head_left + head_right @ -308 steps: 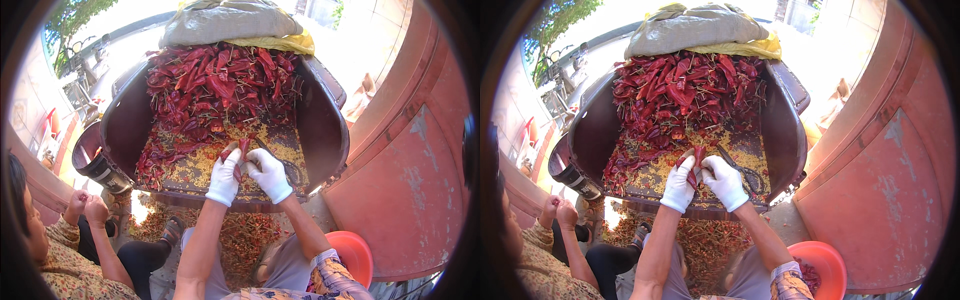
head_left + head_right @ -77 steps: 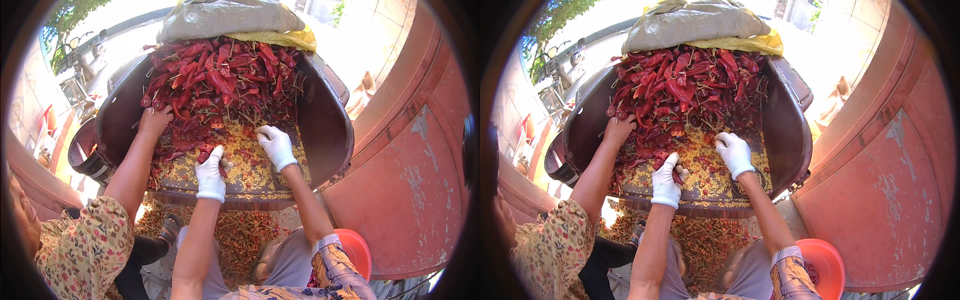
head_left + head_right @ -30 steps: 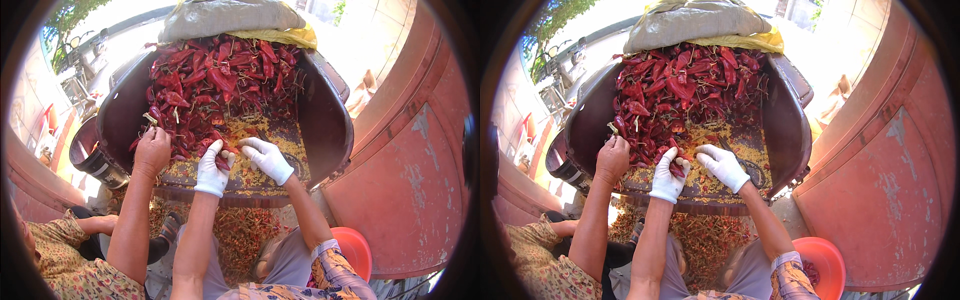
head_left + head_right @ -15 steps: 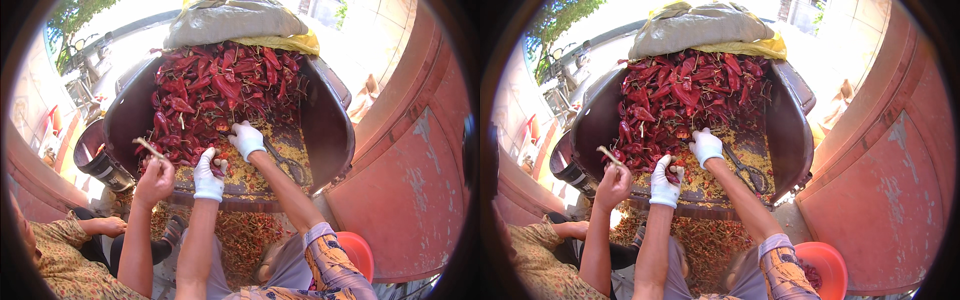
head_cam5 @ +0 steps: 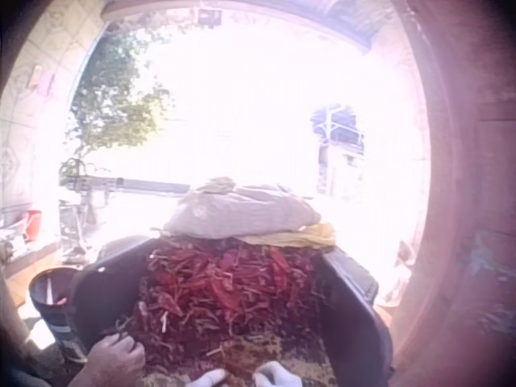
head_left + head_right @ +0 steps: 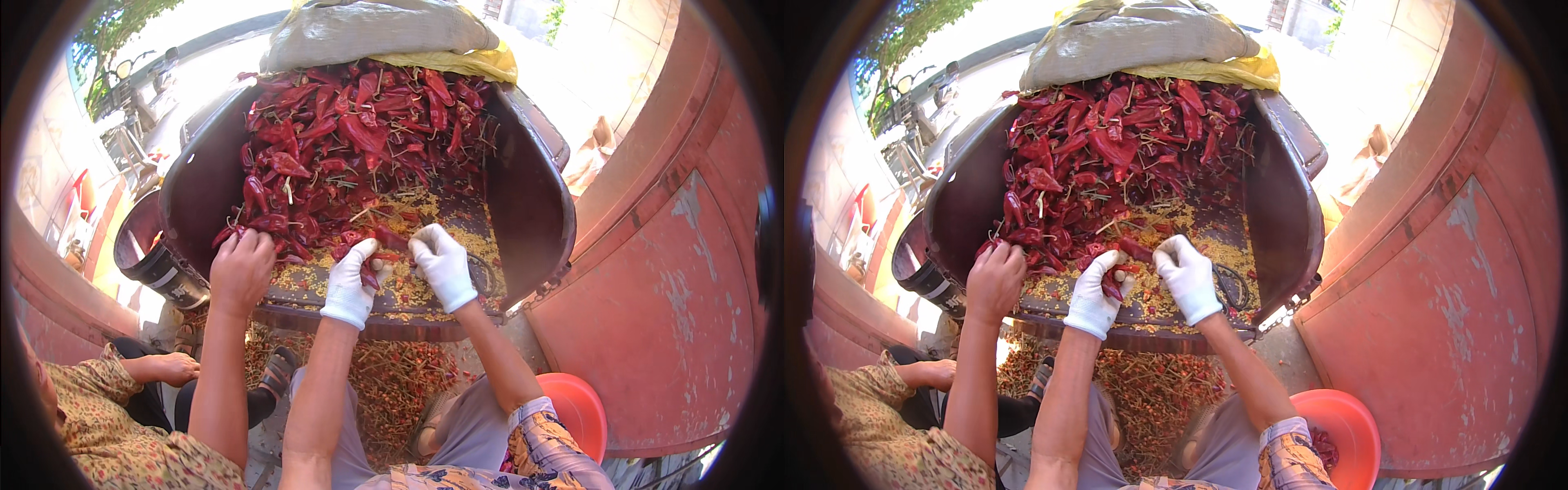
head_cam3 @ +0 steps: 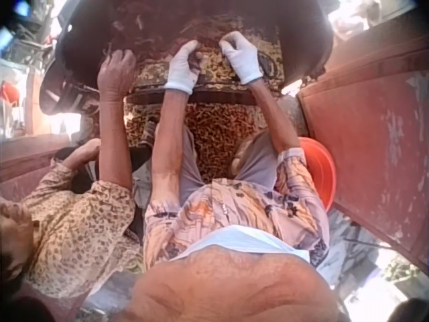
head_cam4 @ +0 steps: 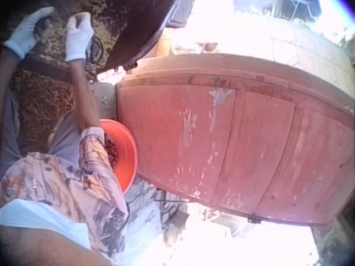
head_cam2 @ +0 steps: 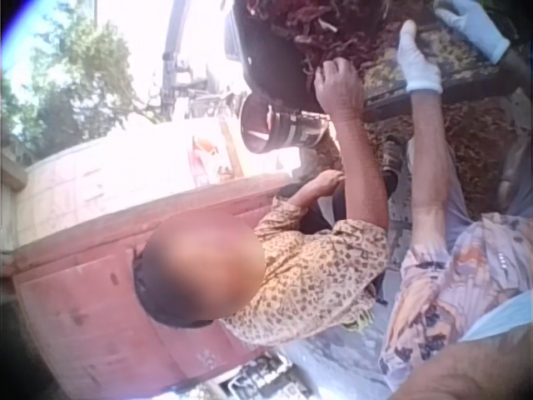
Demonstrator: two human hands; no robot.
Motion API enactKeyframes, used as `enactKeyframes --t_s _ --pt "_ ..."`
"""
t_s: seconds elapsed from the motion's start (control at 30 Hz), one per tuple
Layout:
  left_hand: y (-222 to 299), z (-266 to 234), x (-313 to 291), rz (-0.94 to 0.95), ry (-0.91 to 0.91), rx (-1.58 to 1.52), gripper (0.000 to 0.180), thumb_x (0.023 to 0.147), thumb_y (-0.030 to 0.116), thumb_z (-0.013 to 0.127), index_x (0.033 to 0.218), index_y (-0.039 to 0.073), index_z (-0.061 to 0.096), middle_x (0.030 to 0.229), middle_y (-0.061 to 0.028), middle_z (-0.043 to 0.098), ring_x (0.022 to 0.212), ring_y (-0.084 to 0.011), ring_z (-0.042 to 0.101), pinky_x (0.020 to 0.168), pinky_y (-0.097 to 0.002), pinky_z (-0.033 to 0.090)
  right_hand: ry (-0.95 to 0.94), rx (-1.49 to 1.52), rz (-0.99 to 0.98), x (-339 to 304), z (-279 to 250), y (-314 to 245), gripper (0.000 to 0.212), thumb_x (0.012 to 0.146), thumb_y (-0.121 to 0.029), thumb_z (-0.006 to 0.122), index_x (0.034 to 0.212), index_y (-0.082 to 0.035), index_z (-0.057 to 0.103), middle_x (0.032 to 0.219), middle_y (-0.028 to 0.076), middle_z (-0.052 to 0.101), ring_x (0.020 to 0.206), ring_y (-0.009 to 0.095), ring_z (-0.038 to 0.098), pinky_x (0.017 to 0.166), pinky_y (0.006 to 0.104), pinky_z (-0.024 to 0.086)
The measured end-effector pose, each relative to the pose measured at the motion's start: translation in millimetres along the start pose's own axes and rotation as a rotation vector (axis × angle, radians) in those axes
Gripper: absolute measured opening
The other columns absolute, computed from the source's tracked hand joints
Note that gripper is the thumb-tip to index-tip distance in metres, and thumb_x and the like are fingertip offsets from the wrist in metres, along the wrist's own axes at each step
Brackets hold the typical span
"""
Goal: The person uses a knife and their gloved hands to cut open dried red peppers, removing the seeds and stalks before placing the processed peppers into a basin.
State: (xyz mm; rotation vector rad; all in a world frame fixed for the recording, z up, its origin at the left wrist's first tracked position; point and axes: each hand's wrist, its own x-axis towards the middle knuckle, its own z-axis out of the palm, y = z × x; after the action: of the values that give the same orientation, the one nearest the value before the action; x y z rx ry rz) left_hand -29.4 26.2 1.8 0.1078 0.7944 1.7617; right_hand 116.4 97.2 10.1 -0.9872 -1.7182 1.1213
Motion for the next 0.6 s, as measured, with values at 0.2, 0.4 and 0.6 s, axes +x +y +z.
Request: enactKeyframes --t_s 0.2,0.4,0.6 --pt "-4 4 0 0.054 -0.134 0.140 0.018 0.088 0.008 0.064 0.104 0.000 0.066 0.082 -0.0044 0.067 0.059 -0.0086 0.058 0.053 -0.0256 0.053 -0.166 0.035 -0.075 -24 -7 -10 0.014 0.092 -0.014 0.060 0.099 -0.001 0.061 0.076 0.003 0.062 0.066 0.007 0.058 0.060 0.0244 0.047" --pt "-5 14 -18 0.044 -0.316 0.445 0.017 0.084 0.007 0.064 0.100 0.000 0.062 0.082 -0.0057 0.065 0.056 -0.0117 0.058 0.052 -0.0249 0.049 -0.202 0.392 0.142 -10 -28 -17 0.025 0.095 -0.020 0.060 0.114 -0.003 0.063 0.094 -0.002 0.063 0.079 0.003 0.056 0.067 0.0203 0.046" --pt "-17 19 -21 0.093 -0.365 0.576 0.029 0.082 0.010 0.070 0.105 0.004 0.054 0.081 -0.0047 0.062 0.056 -0.0114 0.058 0.051 -0.0252 0.049 -0.192 0.400 0.040 -13 -29 -11 0.019 0.092 -0.011 0.063 0.109 -0.002 0.062 0.096 -0.001 0.063 0.087 0.005 0.057 0.073 0.0213 0.048"
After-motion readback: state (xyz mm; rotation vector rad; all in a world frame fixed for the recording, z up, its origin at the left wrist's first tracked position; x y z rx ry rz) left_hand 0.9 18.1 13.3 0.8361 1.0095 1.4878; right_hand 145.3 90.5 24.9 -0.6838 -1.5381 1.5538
